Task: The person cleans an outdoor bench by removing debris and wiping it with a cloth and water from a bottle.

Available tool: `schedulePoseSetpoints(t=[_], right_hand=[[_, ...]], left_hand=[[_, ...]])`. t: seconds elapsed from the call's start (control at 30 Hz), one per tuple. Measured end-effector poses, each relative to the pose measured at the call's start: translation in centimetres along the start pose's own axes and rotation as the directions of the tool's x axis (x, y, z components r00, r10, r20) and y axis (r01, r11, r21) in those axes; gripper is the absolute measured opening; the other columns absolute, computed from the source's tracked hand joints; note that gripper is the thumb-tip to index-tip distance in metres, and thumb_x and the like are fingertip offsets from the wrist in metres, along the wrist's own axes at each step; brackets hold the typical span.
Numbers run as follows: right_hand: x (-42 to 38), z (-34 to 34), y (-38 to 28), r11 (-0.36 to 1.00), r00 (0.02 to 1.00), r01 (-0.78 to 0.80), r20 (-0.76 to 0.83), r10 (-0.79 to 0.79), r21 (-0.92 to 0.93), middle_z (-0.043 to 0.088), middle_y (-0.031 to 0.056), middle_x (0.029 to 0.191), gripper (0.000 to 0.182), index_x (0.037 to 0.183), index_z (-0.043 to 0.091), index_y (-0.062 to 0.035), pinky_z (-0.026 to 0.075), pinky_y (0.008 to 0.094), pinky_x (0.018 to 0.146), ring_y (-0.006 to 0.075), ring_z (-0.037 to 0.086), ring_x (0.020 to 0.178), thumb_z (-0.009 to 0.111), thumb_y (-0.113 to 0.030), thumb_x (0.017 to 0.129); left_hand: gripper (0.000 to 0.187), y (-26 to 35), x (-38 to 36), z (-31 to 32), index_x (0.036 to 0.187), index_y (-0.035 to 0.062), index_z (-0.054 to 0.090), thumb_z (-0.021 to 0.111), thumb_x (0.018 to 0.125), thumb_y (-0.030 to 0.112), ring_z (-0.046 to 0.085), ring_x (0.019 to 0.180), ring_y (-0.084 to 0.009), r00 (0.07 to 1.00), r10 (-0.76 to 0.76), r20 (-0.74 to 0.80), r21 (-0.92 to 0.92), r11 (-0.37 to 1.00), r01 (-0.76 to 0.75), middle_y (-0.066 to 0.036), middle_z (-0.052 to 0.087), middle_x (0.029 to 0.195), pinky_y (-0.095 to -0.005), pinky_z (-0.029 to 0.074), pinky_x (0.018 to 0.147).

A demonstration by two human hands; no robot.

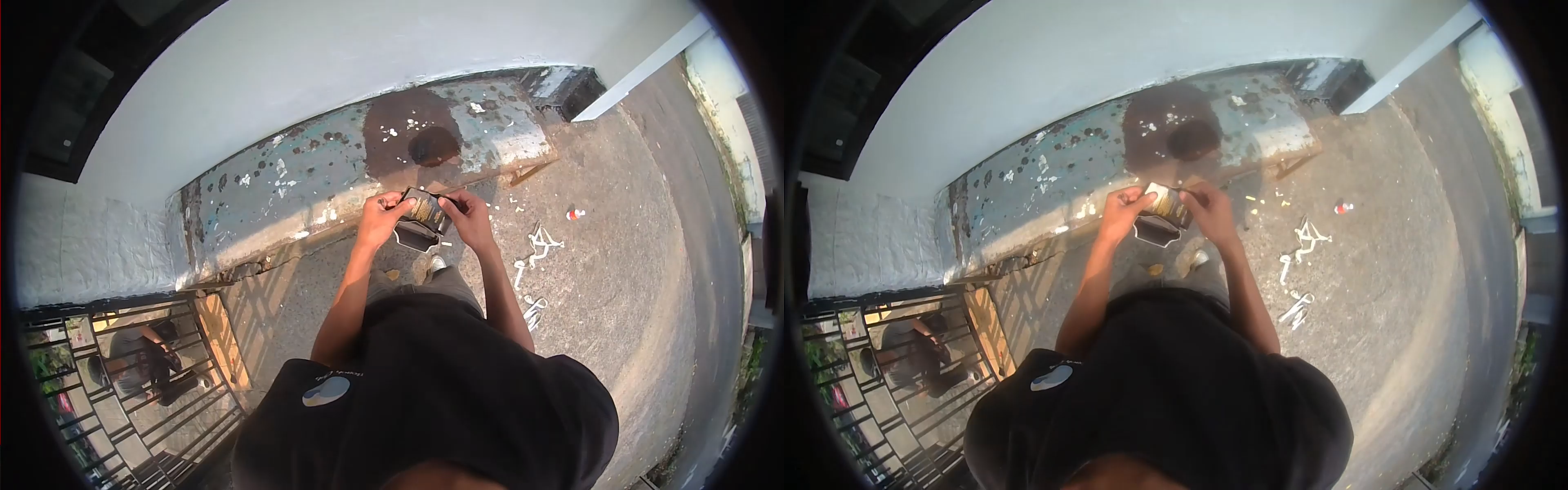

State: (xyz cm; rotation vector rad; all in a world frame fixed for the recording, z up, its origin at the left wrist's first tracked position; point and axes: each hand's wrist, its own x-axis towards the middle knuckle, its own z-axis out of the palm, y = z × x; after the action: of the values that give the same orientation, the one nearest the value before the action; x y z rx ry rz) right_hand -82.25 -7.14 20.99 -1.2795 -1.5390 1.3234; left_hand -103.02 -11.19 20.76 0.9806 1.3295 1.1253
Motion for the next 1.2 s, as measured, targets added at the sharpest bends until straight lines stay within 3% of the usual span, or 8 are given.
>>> schedulePoseSetpoints(t=[0.27,0.37,0.4,0.43,0.67,1.03,1.1,1.2], right_hand=[[-2.1,3.4,-6.3,0.934,0.994,0.098,0.084,-0.073,-0.343,0.065,0.0116,0.074,0.027,0.090,0.068,0.0031,0.047,0.0316,0.062,0.0194,0.061,0.066,0.064,-0.024,0.092],[-3.2,3.7,-5.2,0.990,0.994,-0.013,0.109,0.028,-0.138,0.065,0.0073,0.070,0.031,0.088,0.067,0.0043,0.045,0.0304,0.060,0.0148,0.060,0.066,0.061,-0.026,0.094],[-3.4,3.6,-4.1,0.996,0.995,-0.094,0.036,0.094,0.006,0.064,0.0052,0.069,0.032,0.087,0.067,0.0043,0.045,0.0291,0.060,0.0122,0.059,0.066,0.061,-0.026,0.095],[-3.8,3.2,-3.1,0.974,0.985,-0.162,-0.028,0.168,0.158,0.062,0.0030,0.068,0.032,0.086,0.067,0.0044,0.044,0.0278,0.059,0.0095,0.057,0.066,0.061,-0.026,0.095],[-9.0,2.3,-4.3,0.991,0.968,-0.062,-0.249,0.030,-0.120,0.061,0.0038,0.070,0.026,0.086,0.066,0.0036,0.042,0.0265,0.061,0.0086,0.051,0.066,0.062,-0.021,0.094],[-5.7,3.5,-8.9,0.871,0.887,0.218,-0.282,-0.365,-0.441,0.065,0.0084,0.080,0.022,0.100,0.068,0.0016,0.047,0.0269,0.062,0.0130,0.059,0.067,0.064,-0.018,0.092],[-4.6,2.8,-9.1,0.965,0.923,0.043,-0.358,-0.138,-0.260,0.063,0.0171,0.072,0.022,0.094,0.066,0.0035,0.046,0.0327,0.058,0.0166,0.056,0.059,0.060,-0.017,0.093],[-3.5,2.7,-9.2,0.976,0.906,0.135,-0.378,-0.190,-0.168,0.059,0.0137,0.063,0.028,0.087,0.064,0.0047,0.043,0.0314,0.056,0.0113,0.050,0.060,0.057,-0.022,0.096]], left_hand=[[0.038,6.3,-2.4,-4.8,0.087,-0.0025,0.070,0.067,0.090,0.035,0.058,0.063,-0.0090,0.996,-0.028,0.081,0.093,0.995,0.020,-0.004,0.066,0.073,-0.0262,0.043,0.057],[0.048,4.1,-0.3,-6.2,0.087,-0.0059,0.071,0.063,0.092,0.041,0.060,0.062,-0.0115,0.995,-0.103,0.009,0.154,0.983,0.100,-0.009,0.068,0.073,-0.0270,0.045,0.054],[0.043,4.5,-0.4,-7.1,0.072,-0.0001,0.064,0.063,0.093,0.038,0.064,0.066,-0.0154,0.943,-0.058,0.328,-0.270,0.951,0.152,-0.009,0.067,0.070,-0.0279,0.051,0.061],[0.043,4.8,-0.6,-6.8,0.072,-0.0001,0.064,0.063,0.093,0.038,0.064,0.066,-0.0154,0.937,-0.057,0.346,-0.271,0.950,0.158,-0.009,0.067,0.070,-0.0279,0.051,0.061],[0.035,4.8,-0.1,-4.5,0.099,-0.0027,0.064,0.069,0.090,0.031,0.062,0.069,-0.0132,0.945,0.157,0.285,-0.242,0.966,-0.088,-0.007,0.067,0.075,-0.0255,0.050,0.065],[0.023,6.6,0.3,-0.9,0.092,-0.0025,0.071,0.070,0.086,0.019,0.060,0.078,-0.0078,0.926,0.057,0.372,0.256,0.953,-0.162,-0.004,0.069,0.084,-0.0228,0.046,0.070],[0.022,6.8,0.9,0.1,0.095,-0.0012,0.070,0.065,0.091,0.020,0.058,0.077,-0.0062,0.945,0.081,0.317,-0.056,0.996,-0.067,-0.001,0.068,0.085,-0.0217,0.045,0.068],[0.022,7.7,1.3,0.4,0.097,-0.0007,0.068,0.061,0.095,0.021,0.056,0.075,-0.0044,0.902,0.222,0.369,-0.150,0.973,-0.178,0.001,0.065,0.083,-0.0211,0.044,0.066]])
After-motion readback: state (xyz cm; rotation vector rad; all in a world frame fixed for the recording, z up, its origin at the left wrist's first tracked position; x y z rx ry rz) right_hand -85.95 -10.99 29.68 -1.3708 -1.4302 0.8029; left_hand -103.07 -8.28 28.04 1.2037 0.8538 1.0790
